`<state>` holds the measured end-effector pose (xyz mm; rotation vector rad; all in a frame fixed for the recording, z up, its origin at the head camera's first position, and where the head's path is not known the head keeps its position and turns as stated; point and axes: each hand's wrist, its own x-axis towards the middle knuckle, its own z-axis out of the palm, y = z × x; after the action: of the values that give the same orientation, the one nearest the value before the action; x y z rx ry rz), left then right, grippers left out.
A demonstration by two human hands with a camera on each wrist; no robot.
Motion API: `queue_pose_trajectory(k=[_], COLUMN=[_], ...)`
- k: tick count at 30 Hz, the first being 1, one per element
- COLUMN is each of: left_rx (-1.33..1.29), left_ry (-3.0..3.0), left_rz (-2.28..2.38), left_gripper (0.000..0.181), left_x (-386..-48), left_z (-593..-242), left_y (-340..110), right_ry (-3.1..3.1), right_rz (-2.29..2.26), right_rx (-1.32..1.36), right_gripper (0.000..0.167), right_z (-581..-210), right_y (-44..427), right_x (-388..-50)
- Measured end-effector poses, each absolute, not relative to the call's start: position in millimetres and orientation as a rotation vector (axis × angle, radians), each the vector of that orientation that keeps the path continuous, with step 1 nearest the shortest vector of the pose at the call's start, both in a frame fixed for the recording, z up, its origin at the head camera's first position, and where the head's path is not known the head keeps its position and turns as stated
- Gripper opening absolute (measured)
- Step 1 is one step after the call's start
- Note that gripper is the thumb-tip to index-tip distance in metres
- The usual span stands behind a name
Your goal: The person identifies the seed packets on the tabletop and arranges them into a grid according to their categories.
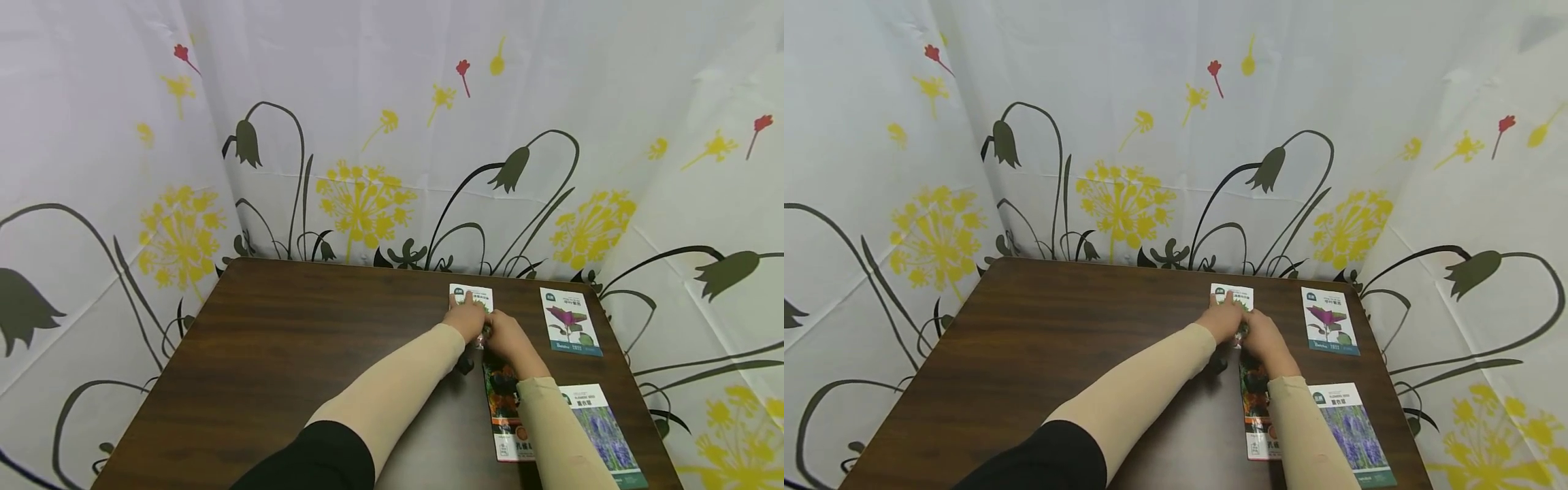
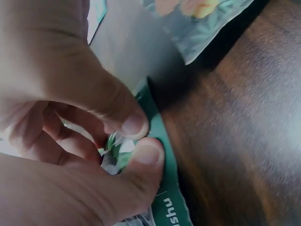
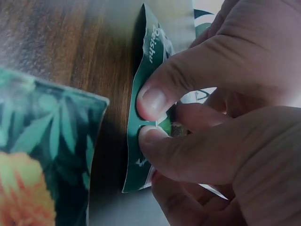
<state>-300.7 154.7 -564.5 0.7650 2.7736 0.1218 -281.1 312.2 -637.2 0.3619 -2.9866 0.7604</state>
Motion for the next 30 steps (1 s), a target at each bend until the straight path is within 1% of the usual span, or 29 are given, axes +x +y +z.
queue_pose_trajectory(k=[2, 5, 7, 8, 10, 11, 12, 14, 17, 21, 26, 30], left_rx=[0.790, 0.795, 0.798, 0.797, 0.795, 0.788, 0.778, 0.761, 0.747, 0.752, 0.749, 0.755], left_ry=[2.723, 2.679, 2.664, 2.658, 2.650, 2.639, 2.637, 2.628, 2.639, 2.621, 2.617, 2.619], left_rz=[0.108, 0.082, 0.032, 0.034, 0.022, 0.032, 0.034, 0.069, 0.063, 0.074, 0.061, 0.074], left_gripper=[0.066, 0.093, 0.110, 0.114, 0.116, 0.116, 0.115, 0.110, 0.107, 0.105, 0.106, 0.105], left_x=[-313.1, -334.7, -344.8, -349.0, -353.6, -354.4, -353.0, -351.9, -351.5, -356.6, -361.6, -362.9], left_z=[-580.7, -611.2, -622.3, -627.3, -630.8, -630.3, -625.9, -620.8, -612.7, -610.6, -610.2, -609.7], left_y=[156.8, 161.8, 163.6, 164.1, 163.7, 162.8, 160.2, 155.9, 147.7, 134.7, 122.7, 117.6], right_ry=[-2.982, -2.996, -3.023, -3.003, -2.996, -2.979, -2.993, -2.967, -2.954, -2.964, -2.928, -2.920], right_rz=[0.768, 0.817, 0.845, 0.833, 0.823, 0.803, 0.809, 0.775, 0.772, 0.810, 0.762, 0.740], right_rx=[0.381, 0.369, 0.337, 0.342, 0.346, 0.359, 0.351, 0.386, 0.388, 0.350, 0.367, 0.406], right_gripper=[0.042, 0.042, 0.040, 0.038, 0.038, 0.039, 0.040, 0.042, 0.042, 0.038, 0.037, 0.036], right_z=[-641.2, -628.3, -612.4, -611.4, -609.0, -616.4, -612.1, -622.4, -626.6, -613.8, -644.0, -649.3], right_y=[311.1, 300.2, 290.3, 288.2, 283.9, 284.5, 281.1, 281.4, 276.2, 257.8, 255.4, 253.7], right_x=[-283.0, -277.7, -272.1, -271.4, -270.9, -273.9, -272.7, -278.2, -283.1, -283.6, -300.2, -303.9])
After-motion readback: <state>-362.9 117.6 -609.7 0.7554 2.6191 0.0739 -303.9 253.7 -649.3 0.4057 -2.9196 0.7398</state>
